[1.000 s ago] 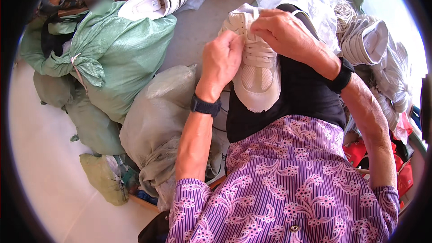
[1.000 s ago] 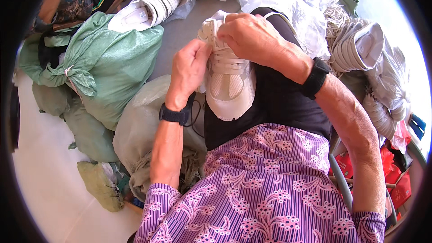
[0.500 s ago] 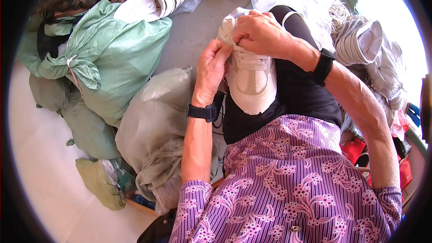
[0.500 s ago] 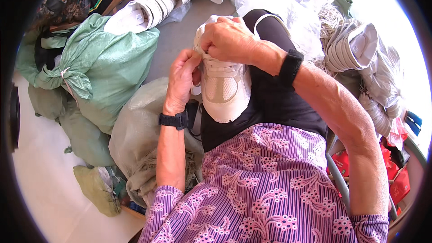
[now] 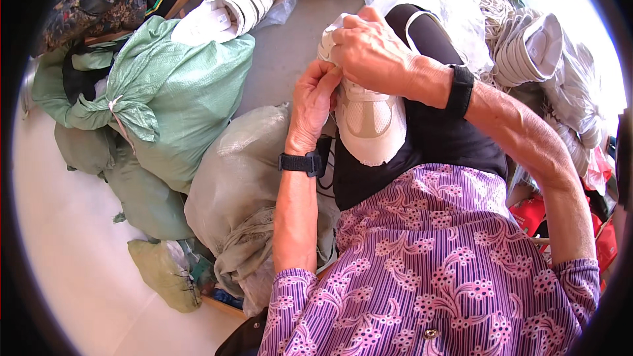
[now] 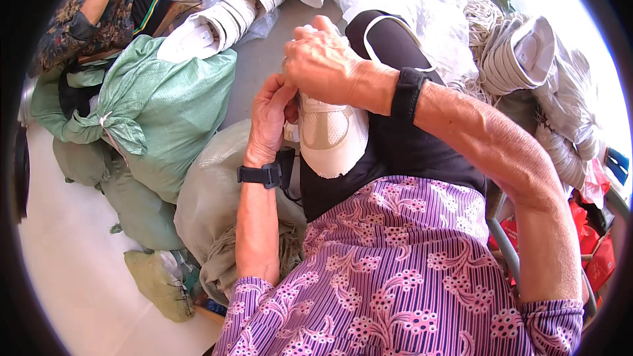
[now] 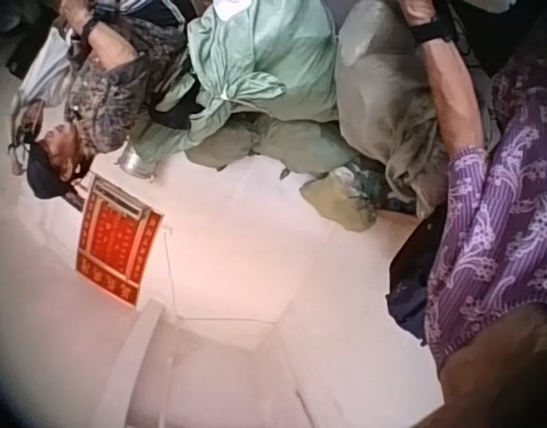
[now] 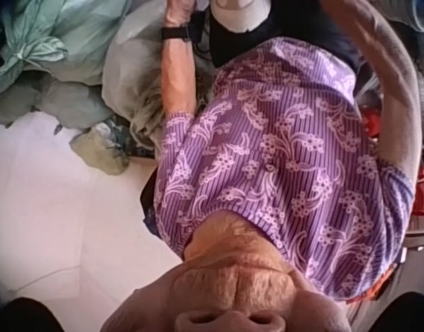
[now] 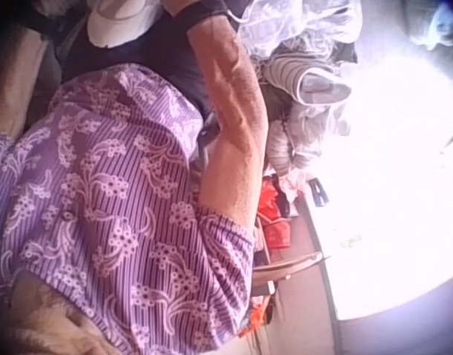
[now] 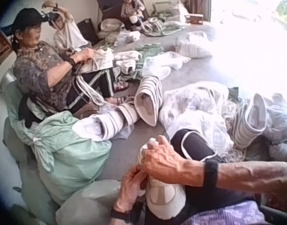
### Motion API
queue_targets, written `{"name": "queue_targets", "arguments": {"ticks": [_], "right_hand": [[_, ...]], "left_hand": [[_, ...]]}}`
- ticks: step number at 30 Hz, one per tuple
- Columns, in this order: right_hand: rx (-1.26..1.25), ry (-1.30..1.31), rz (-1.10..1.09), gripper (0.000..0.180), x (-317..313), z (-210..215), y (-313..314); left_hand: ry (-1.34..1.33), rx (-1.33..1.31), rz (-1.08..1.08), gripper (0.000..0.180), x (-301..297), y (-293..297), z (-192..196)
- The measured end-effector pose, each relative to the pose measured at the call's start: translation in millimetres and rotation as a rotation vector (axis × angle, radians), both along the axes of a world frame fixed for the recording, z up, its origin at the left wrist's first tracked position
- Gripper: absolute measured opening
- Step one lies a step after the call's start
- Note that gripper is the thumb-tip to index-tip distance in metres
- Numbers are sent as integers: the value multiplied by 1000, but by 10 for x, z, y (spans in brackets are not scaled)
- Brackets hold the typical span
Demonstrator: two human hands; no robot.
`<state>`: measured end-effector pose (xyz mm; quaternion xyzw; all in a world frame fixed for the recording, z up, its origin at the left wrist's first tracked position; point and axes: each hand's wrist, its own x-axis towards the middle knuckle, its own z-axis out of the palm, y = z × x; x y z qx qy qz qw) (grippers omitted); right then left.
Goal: Lacing a white sneaker in a shoe factory setting.
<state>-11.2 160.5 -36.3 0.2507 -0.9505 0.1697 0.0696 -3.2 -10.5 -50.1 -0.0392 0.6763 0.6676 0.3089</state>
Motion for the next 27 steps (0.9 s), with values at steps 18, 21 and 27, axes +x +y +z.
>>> {"name": "queue_targets", "arguments": {"ticks": [18, 21, 27], "right_hand": [[-193, -136, -124, 13, 499, -24, 838], [-226, -49, -99, 9, 501, -104, 752], [-204, -49, -117, 4, 514, -196, 673]], "left_hand": [[701, -507, -449, 20, -153, 566, 415], [484, -481, -517, 22, -224, 593, 317], [164, -688, -768, 18, -404, 884, 530]]}}
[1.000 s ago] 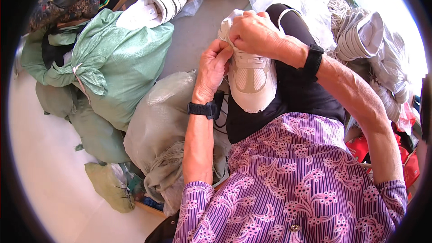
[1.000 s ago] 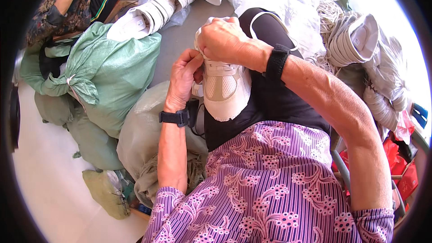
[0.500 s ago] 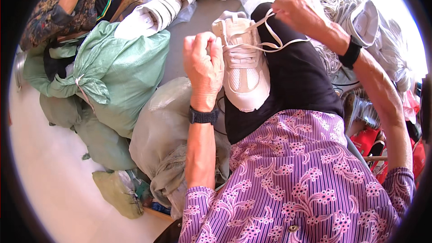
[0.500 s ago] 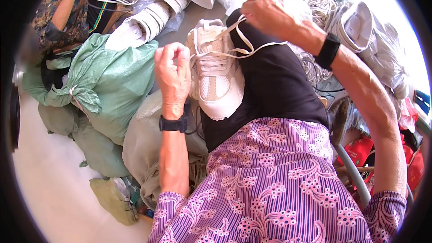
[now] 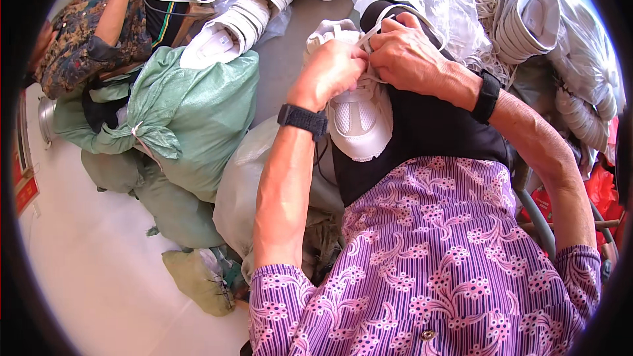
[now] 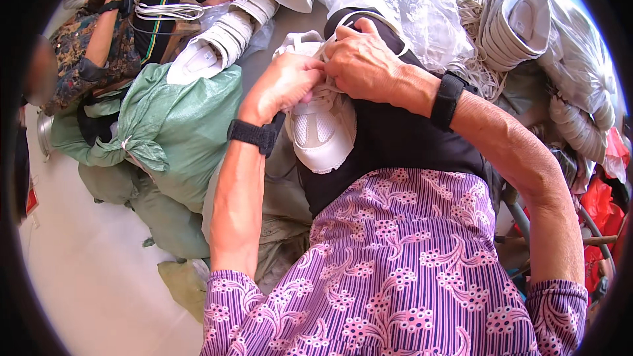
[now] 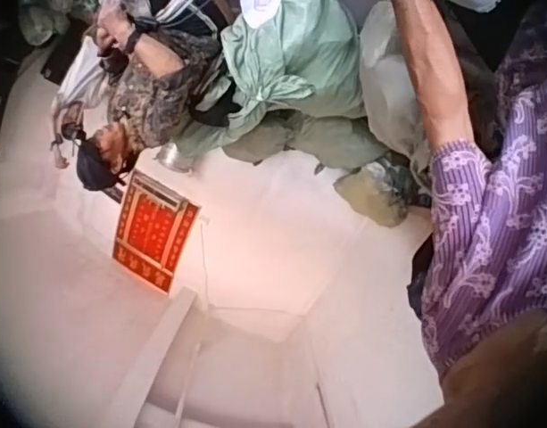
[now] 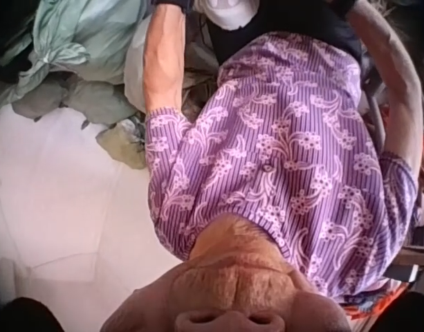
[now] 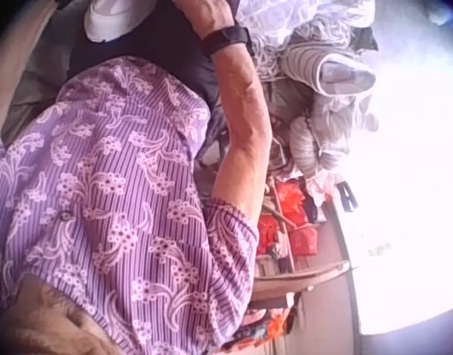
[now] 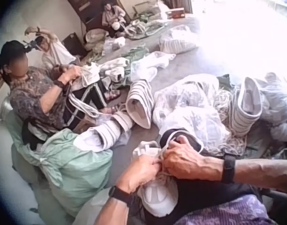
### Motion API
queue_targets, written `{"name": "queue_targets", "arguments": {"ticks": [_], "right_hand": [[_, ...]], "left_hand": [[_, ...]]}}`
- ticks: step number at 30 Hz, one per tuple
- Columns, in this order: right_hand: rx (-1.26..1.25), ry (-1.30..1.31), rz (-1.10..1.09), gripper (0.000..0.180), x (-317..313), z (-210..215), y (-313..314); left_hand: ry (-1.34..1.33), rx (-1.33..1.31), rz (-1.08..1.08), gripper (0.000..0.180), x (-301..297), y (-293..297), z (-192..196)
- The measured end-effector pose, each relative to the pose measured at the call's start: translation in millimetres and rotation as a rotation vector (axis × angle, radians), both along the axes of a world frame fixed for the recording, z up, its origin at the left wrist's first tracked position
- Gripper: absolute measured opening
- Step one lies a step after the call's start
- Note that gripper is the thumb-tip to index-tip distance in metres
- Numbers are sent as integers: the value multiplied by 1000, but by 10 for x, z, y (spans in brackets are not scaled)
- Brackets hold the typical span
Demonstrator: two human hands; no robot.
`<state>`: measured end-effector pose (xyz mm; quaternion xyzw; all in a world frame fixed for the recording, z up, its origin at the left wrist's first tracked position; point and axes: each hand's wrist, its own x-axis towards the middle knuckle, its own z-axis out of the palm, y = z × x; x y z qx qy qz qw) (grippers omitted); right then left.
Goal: Lacing a white sneaker in a shoe factory setting.
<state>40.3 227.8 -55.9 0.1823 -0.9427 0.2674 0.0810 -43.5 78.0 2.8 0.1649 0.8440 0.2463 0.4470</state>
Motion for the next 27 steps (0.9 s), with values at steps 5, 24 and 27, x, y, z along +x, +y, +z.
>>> {"name": "queue_targets", "arguments": {"ticks": [5, 24, 27], "right_hand": [[7, -5, -47, 16, -4, -22, -88], [-56, -67, 3, 15, -141, 0, 31], [-390, -79, -112, 21, -237, 26, -70]], "left_hand": [[129, -92, -248, 16, -52, -34, -257], [1005, 136, -331, 7, -142, -282, 227], [709, 480, -47, 8, -67, -199, 105]]}}
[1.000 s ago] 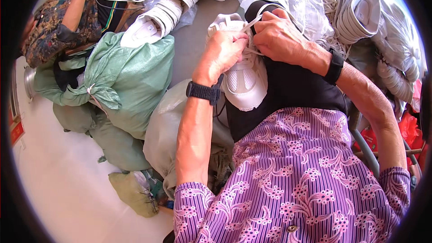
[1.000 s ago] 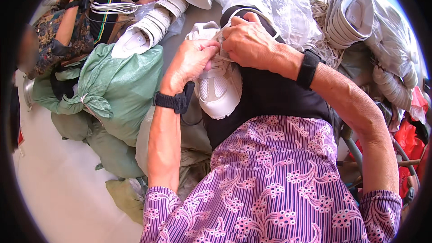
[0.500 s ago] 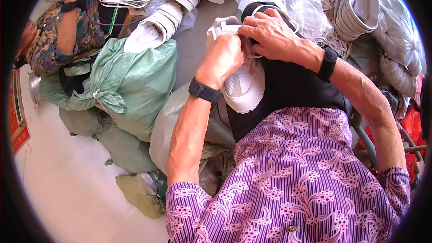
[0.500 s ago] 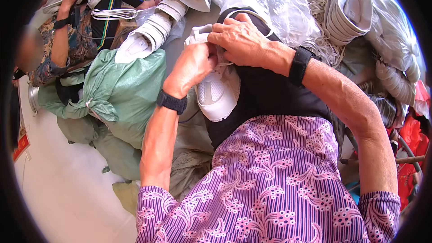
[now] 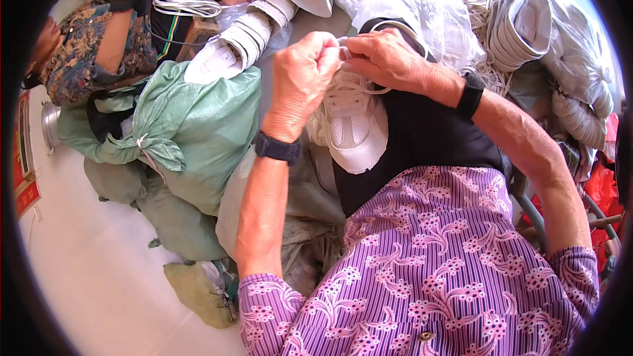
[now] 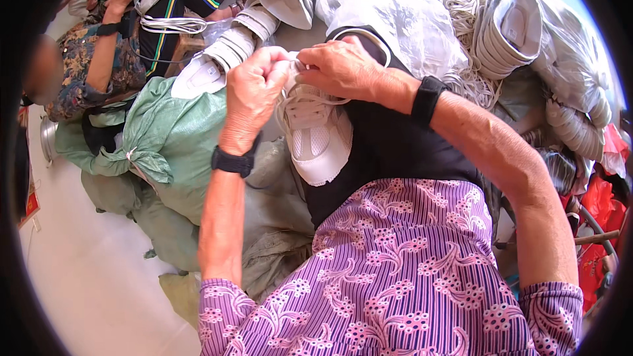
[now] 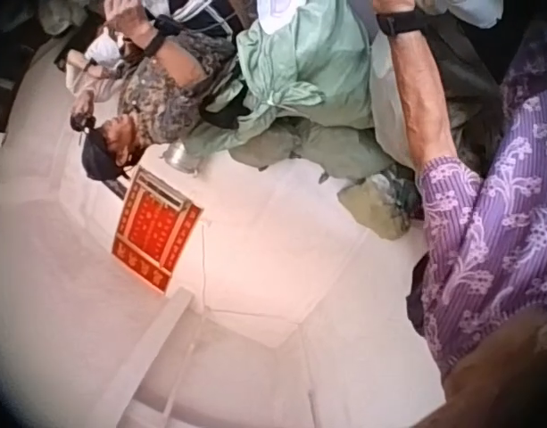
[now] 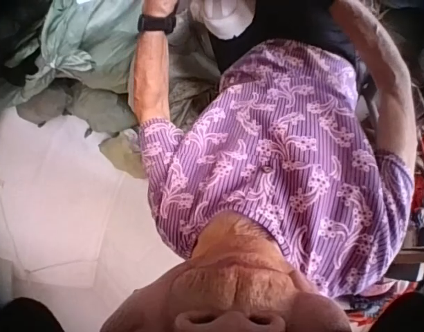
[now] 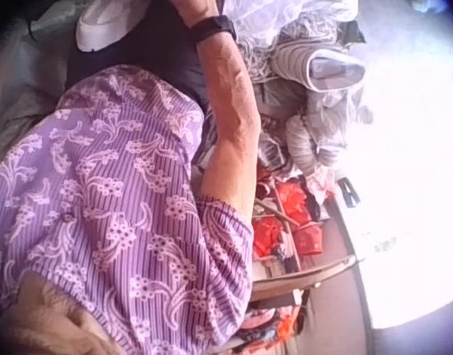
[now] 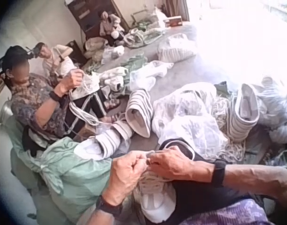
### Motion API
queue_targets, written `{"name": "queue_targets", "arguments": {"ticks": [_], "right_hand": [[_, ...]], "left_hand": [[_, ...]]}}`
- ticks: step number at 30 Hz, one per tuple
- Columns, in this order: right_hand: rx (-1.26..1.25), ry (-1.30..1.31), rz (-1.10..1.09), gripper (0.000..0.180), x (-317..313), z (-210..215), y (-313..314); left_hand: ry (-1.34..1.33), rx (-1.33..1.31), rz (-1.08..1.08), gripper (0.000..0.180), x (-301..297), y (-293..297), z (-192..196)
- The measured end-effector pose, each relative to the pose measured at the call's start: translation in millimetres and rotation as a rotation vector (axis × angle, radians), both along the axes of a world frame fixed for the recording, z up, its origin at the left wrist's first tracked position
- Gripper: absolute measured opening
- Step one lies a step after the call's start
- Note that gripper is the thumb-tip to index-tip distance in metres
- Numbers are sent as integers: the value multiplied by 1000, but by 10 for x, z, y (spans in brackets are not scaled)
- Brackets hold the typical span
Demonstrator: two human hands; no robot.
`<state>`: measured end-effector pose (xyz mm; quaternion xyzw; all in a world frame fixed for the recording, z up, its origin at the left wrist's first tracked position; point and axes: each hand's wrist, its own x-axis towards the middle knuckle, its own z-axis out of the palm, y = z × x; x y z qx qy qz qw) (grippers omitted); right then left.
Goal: Lacing a white sneaker in a shoe factory setting.
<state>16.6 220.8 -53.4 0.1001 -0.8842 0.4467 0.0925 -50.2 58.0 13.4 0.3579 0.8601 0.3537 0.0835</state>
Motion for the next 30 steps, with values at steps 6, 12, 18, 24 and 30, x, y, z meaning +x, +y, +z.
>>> {"name": "queue_targets", "arguments": {"ticks": [6, 12, 18, 24, 30], "right_hand": [[-755, -245, -64, 24, -160, 13, 223], [-863, -190, -97, 23, -190, 356, 347], [-818, -256, -169, 24, -235, 350, 290], [-751, -346, -141, 28, -438, 300, 99], [-760, -351, 29, 25, -468, 434, -82]], "left_hand": [[-7, -49, 78, 18, 67, 99, -497], [110, -123, -42, 15, 6, 163, -548], [-725, 306, 398, 17, -33, 86, -436], [-821, 652, 422, 26, 57, -40, -303], [-778, 672, 455, 25, 115, -40, -259]]}}
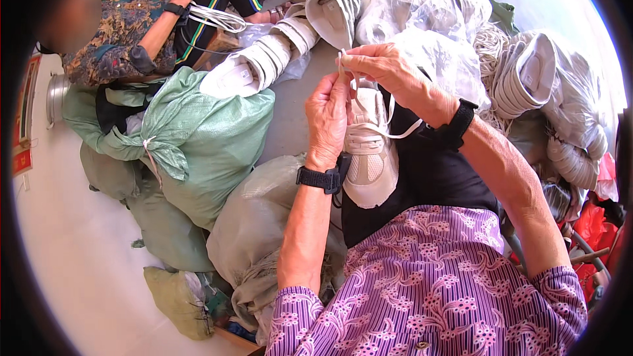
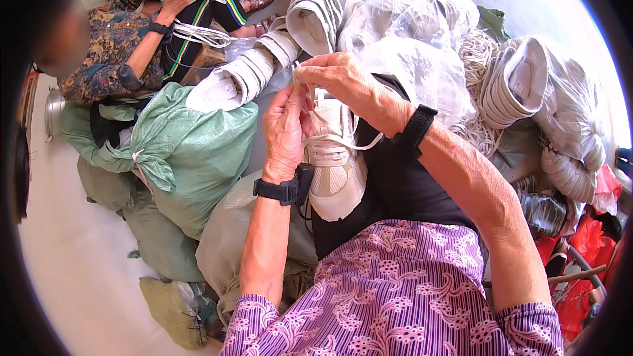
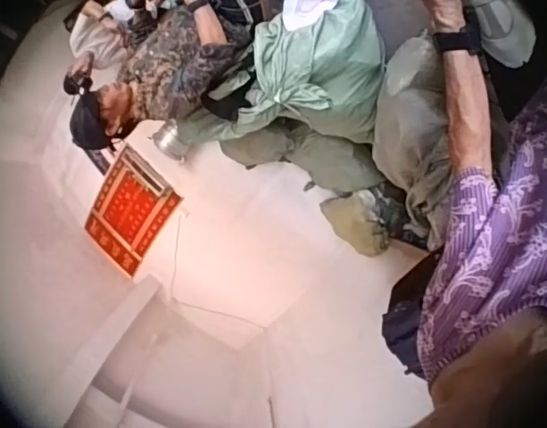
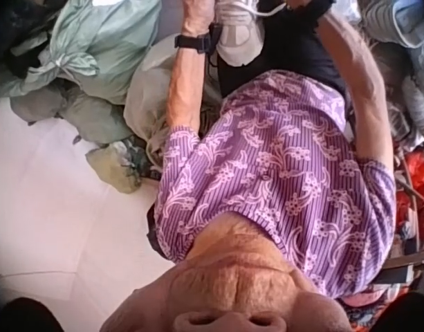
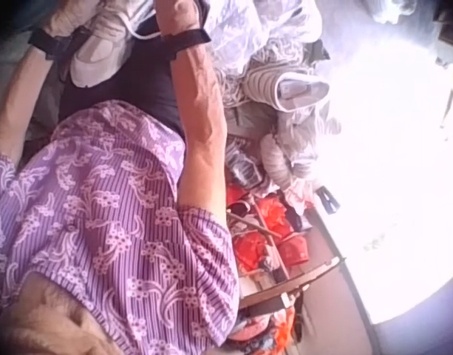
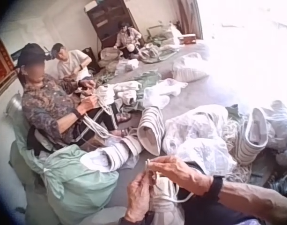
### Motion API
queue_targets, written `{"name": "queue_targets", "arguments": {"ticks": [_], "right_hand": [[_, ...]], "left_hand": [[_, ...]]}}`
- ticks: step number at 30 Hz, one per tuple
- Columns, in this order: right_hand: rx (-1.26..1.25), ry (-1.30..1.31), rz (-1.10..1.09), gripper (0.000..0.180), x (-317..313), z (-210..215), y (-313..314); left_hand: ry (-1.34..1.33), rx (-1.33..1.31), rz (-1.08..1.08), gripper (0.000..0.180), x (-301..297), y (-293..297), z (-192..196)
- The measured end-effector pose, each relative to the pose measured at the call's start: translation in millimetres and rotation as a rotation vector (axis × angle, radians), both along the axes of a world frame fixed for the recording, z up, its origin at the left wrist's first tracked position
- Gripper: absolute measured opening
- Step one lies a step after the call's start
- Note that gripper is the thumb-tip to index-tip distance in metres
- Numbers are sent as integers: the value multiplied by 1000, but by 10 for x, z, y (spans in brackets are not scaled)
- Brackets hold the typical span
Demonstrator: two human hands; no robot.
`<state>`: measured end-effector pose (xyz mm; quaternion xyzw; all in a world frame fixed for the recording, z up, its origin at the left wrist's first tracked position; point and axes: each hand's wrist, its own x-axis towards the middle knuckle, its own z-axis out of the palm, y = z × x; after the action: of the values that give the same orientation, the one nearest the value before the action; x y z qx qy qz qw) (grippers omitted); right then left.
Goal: Lacing a white sneaker in a shoe factory setting.
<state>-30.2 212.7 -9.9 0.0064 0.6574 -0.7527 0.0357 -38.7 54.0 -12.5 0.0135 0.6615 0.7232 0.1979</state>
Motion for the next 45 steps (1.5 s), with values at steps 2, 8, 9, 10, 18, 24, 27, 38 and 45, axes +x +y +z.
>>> {"name": "queue_targets", "arguments": {"ticks": [2, 8, 9, 10, 18, 24, 27, 38, 45], "right_hand": [[-16, 27, 3, 24, -7, -67, -33], [41, 80, 53, 20, -88, -118, -98], [2, 66, 68, 20, -87, -127, -97], [312, 484, 40, 18, -124, -198, -75], [-129, -87, 283, 19, -185, -51, 119], [159, 64, 332, 13, -414, 240, 532], [350, 55, 246, 16, -393, 252, 1071], [853, 15, 49, 30, -313, 788, 1020], [727, 297, 366, 16, 215, -37, 343]], "left_hand": [[8, 8, -15, 25, 13, -13, -9], [30, -28, -18, 26, -21, -61, -32], [69, -46, -21, 27, -18, -75, -42], [79, -115, -42, 30, -3, -69, 62], [683, -863, -206, 102, 412, -563, -357], [573, -815, -232, 106, 576, -704, -400], [587, -853, -254, 103, 573, -529, -261], [700, -687, -161, 39, 427, -623, -265], [718, -545, -288, 18, 286, -524, -193]]}}
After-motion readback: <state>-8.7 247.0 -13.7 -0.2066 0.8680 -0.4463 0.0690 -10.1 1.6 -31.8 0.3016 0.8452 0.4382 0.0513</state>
